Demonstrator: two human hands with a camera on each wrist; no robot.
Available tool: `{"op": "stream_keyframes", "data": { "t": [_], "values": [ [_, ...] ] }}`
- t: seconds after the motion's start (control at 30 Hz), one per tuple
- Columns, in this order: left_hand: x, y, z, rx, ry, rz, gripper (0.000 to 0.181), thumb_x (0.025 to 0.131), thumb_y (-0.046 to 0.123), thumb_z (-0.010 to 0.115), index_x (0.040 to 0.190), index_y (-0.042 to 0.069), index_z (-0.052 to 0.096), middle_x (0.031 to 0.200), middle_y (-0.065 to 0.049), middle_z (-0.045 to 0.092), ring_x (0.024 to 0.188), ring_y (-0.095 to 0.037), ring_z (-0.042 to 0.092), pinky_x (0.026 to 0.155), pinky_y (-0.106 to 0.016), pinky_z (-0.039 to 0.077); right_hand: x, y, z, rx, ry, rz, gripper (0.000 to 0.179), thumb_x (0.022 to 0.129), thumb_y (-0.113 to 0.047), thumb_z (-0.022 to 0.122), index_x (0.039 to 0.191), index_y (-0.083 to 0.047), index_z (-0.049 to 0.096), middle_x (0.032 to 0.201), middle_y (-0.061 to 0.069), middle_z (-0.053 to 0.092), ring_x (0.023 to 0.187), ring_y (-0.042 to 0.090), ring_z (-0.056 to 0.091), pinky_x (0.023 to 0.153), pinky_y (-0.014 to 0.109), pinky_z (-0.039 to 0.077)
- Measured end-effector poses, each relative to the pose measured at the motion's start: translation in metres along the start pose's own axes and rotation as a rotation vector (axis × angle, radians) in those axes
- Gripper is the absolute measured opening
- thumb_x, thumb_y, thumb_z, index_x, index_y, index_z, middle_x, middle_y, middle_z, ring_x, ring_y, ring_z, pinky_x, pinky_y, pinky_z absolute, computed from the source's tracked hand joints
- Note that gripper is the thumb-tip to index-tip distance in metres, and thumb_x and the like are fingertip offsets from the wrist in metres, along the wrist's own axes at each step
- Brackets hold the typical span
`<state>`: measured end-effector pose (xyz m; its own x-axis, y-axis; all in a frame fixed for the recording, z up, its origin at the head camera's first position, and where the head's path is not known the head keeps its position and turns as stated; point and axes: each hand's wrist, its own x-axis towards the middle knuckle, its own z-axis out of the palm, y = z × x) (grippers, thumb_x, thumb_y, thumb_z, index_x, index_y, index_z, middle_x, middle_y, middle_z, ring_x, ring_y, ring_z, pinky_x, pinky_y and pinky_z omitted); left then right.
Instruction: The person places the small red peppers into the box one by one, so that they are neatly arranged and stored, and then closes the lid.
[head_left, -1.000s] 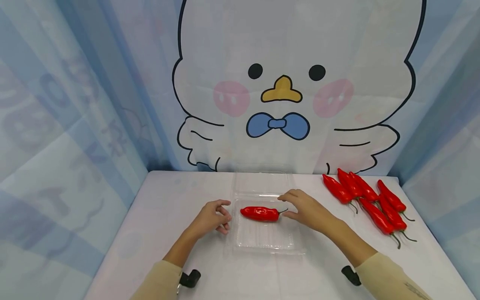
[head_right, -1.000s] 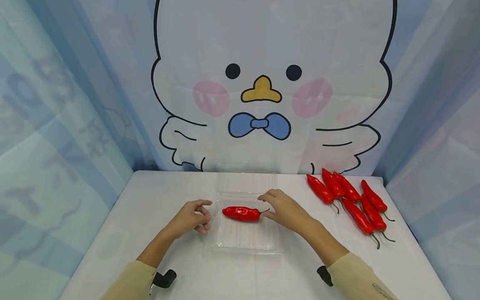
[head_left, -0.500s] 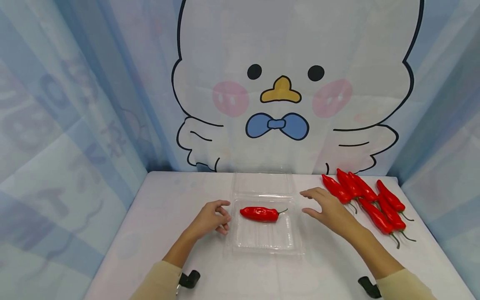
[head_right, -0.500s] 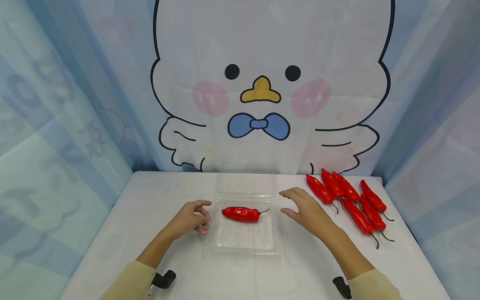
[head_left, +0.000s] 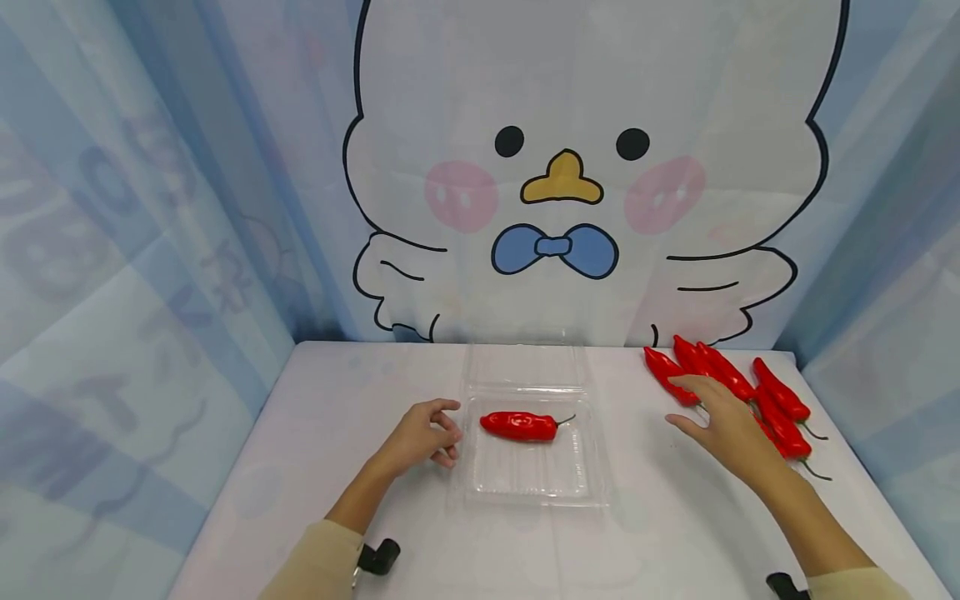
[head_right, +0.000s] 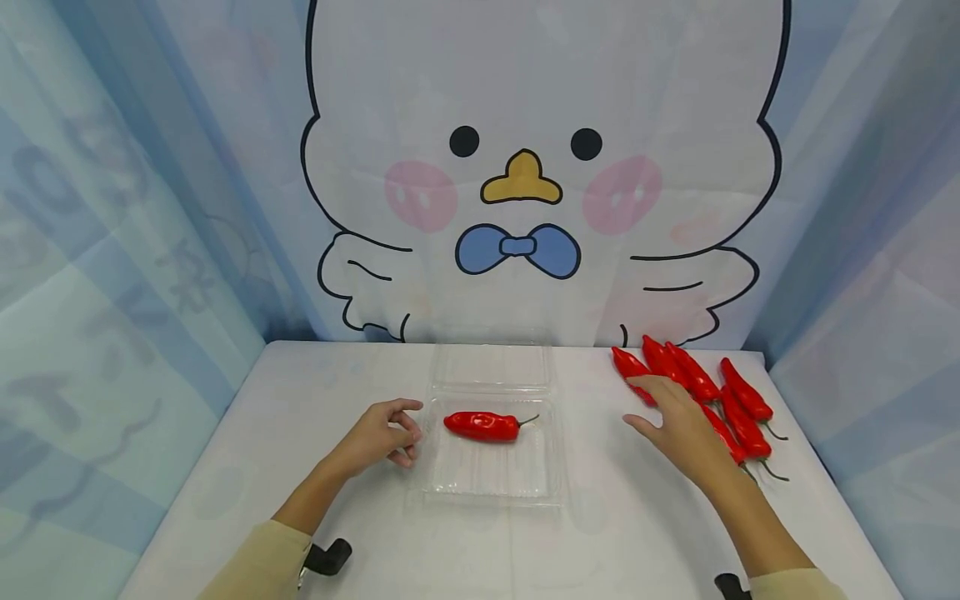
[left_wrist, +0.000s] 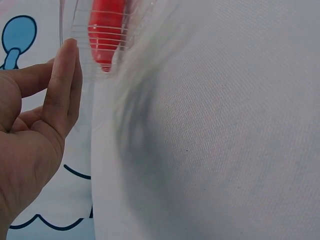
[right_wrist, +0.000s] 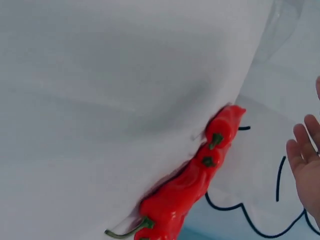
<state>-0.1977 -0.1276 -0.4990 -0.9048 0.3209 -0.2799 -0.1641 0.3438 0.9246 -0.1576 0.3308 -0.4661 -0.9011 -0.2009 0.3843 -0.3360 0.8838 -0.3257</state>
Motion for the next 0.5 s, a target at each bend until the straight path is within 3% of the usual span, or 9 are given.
{"op": "stream_keyframes", "data": {
  "t": [0.27,0.5],
  "values": [
    [0.000,0.001,0.000,-0.001,0.005,-0.006,0.056,0.096,0.001,0.069,0.148,0.001,0.049,0.100,-0.014,0.063,0.069,-0.018,0.071,0.063,-0.034,0.065,-0.014,0.037,-0.018,-0.021,-0.088,0.178,0.076,0.073,-0.014,0.093,0.136,0.002,0.055,0.132,0.032,0.056,0.120,0.054,0.050,0.079,0.072,0.055],
    [-0.001,0.001,0.000,0.000,0.002,-0.005,0.055,0.096,0.000,0.069,0.148,0.001,0.050,0.101,-0.014,0.063,0.070,-0.017,0.071,0.064,-0.034,0.066,-0.024,0.069,-0.026,-0.027,-0.204,0.334,0.070,0.085,-0.017,0.084,0.142,0.005,0.049,0.135,0.037,0.048,0.119,0.058,0.045,0.080,0.070,0.056]
  ]
}}
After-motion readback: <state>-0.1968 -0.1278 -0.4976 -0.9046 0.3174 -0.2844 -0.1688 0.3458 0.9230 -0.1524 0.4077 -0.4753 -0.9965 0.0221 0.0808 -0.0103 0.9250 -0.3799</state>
